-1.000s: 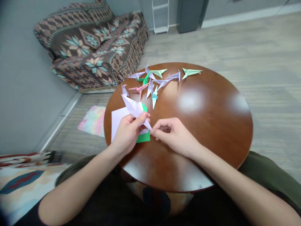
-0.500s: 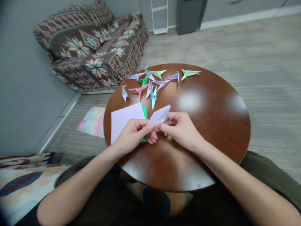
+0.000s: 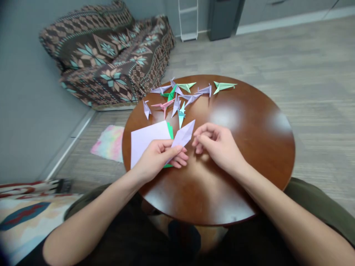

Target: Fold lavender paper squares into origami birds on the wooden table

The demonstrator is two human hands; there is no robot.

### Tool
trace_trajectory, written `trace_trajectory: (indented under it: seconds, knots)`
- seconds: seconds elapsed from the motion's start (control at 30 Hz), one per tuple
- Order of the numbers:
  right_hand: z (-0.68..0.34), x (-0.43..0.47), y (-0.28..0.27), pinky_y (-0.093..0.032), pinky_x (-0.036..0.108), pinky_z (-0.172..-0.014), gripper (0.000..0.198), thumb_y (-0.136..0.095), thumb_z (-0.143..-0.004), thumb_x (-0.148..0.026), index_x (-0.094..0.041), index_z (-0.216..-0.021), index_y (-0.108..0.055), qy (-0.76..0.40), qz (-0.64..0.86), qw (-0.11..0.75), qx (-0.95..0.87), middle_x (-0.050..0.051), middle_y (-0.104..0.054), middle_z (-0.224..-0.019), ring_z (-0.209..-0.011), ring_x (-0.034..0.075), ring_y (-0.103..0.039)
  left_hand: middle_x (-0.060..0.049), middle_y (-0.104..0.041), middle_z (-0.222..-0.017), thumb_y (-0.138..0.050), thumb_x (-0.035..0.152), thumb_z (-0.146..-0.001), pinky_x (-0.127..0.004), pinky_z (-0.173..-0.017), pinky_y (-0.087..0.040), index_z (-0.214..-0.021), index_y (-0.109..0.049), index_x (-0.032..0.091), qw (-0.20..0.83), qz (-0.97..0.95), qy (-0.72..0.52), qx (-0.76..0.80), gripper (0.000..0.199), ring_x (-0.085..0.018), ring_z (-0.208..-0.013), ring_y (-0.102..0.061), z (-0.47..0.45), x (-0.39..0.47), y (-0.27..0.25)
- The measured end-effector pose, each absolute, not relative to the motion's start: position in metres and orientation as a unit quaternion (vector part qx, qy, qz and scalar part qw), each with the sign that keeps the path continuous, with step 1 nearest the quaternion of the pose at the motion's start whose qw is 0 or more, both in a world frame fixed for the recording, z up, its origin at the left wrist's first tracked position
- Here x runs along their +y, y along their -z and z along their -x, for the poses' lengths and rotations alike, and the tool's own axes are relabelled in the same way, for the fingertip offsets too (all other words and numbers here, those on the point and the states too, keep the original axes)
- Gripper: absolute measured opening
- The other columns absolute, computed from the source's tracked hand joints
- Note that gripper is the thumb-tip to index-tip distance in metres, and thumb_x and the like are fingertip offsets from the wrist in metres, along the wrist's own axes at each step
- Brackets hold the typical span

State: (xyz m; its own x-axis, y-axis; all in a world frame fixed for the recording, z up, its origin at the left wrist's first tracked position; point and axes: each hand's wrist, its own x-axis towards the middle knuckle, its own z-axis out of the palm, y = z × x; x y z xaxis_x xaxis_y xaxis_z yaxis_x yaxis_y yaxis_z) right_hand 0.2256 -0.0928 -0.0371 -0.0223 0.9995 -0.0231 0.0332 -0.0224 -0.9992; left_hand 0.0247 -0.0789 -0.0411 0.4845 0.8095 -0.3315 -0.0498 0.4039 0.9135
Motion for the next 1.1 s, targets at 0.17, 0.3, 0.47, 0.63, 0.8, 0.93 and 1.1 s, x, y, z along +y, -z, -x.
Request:
trace_trajectory:
  seconds: [0.17, 0.3, 0.47, 0.63, 0.8, 0.93, 1.1]
  knots:
    - [-0.2259, -0.0975, 0.038, -0.053, 0.026, -0.057, 0.021, -0.077, -0.086, -0.027, -0.022, -0.098, -0.061, -0.432, 0.502, 0.443, -0.604, 0.0, -0.073, -0.078, -0.06, 0.015, -0.067, -0.012, -0.081, -0.087, -0.088, 0.045, -0.076, -0.024, -0.067, -0.06, -0.094, -0.076, 0.012, 0.753, -0.436, -0.281, 0.406, 0.039, -0.017, -0.072, -0.077, -0.0273, -0.0808, 0.0419]
    - [-0.2238, -0.0976, 0.0377, -0.053, 0.026, -0.058, 0.017, -0.076, -0.089, -0.033, -0.02, -0.085, -0.065, -0.456, 0.491, 0.42, -0.612, 0.001, -0.07, -0.072, -0.06, 0.015, -0.066, -0.013, -0.081, -0.088, -0.089, 0.045, -0.075, -0.027, -0.071, -0.062, -0.098, -0.076, 0.012, 0.761, -0.441, -0.262, 0.396, 0.043, -0.018, -0.075, -0.078, -0.0277, -0.0813, 0.0404]
    - [-0.2248, -0.0967, 0.0361, -0.053, 0.026, -0.059, 0.021, -0.079, -0.086, -0.035, -0.019, -0.079, -0.066, -0.479, 0.488, 0.411, -0.602, 0.001, -0.07, -0.068, -0.061, 0.016, -0.067, -0.015, -0.081, -0.087, -0.083, 0.051, -0.08, -0.025, -0.069, -0.062, -0.089, -0.077, 0.01, 0.774, -0.42, -0.271, 0.388, 0.042, -0.017, -0.073, -0.077, -0.0284, -0.0823, 0.0428]
    - [-0.2273, -0.0977, 0.0341, -0.05, 0.026, -0.055, 0.016, -0.079, -0.085, -0.029, -0.02, -0.078, -0.068, -0.481, 0.482, 0.42, -0.6, -0.001, -0.069, -0.065, -0.058, 0.015, -0.064, -0.014, -0.081, -0.085, -0.084, 0.049, -0.08, -0.025, -0.073, -0.063, -0.089, -0.078, 0.01, 0.78, -0.422, -0.268, 0.377, 0.04, -0.016, -0.071, -0.077, -0.0299, -0.0836, 0.044]
    - [-0.2274, -0.098, 0.0334, -0.048, 0.024, -0.053, 0.013, -0.079, -0.081, -0.022, -0.02, -0.075, -0.067, -0.472, 0.483, 0.428, -0.601, -0.001, -0.068, -0.064, -0.055, 0.013, -0.063, -0.013, -0.081, -0.087, -0.088, 0.04, -0.077, -0.026, -0.077, -0.063, -0.092, -0.079, 0.011, 0.787, -0.415, -0.263, 0.373, 0.034, -0.016, -0.076, -0.078, -0.0296, -0.0838, 0.0425]
    - [-0.2259, -0.0985, 0.0354, -0.051, 0.024, -0.055, 0.015, -0.08, -0.078, -0.019, -0.02, -0.077, -0.066, -0.495, 0.477, 0.426, -0.588, -0.001, -0.069, -0.065, -0.057, 0.014, -0.065, -0.011, -0.081, -0.082, -0.091, 0.041, -0.073, -0.025, -0.075, -0.064, -0.088, -0.077, 0.01, 0.774, -0.409, -0.28, 0.394, 0.037, -0.016, -0.075, -0.078, -0.0304, -0.0839, 0.0438]
    - [-0.2253, -0.1001, 0.0334, -0.055, 0.026, -0.059, 0.018, -0.081, -0.074, -0.016, -0.021, -0.078, -0.065, -0.524, 0.47, 0.412, -0.579, 0.0, -0.073, -0.068, -0.061, 0.016, -0.07, -0.011, -0.08, -0.079, -0.093, 0.041, -0.07, -0.025, -0.076, -0.064, -0.086, -0.077, 0.01, 0.767, -0.411, -0.283, 0.404, 0.039, -0.016, -0.074, -0.078, -0.0304, -0.0844, 0.0443]
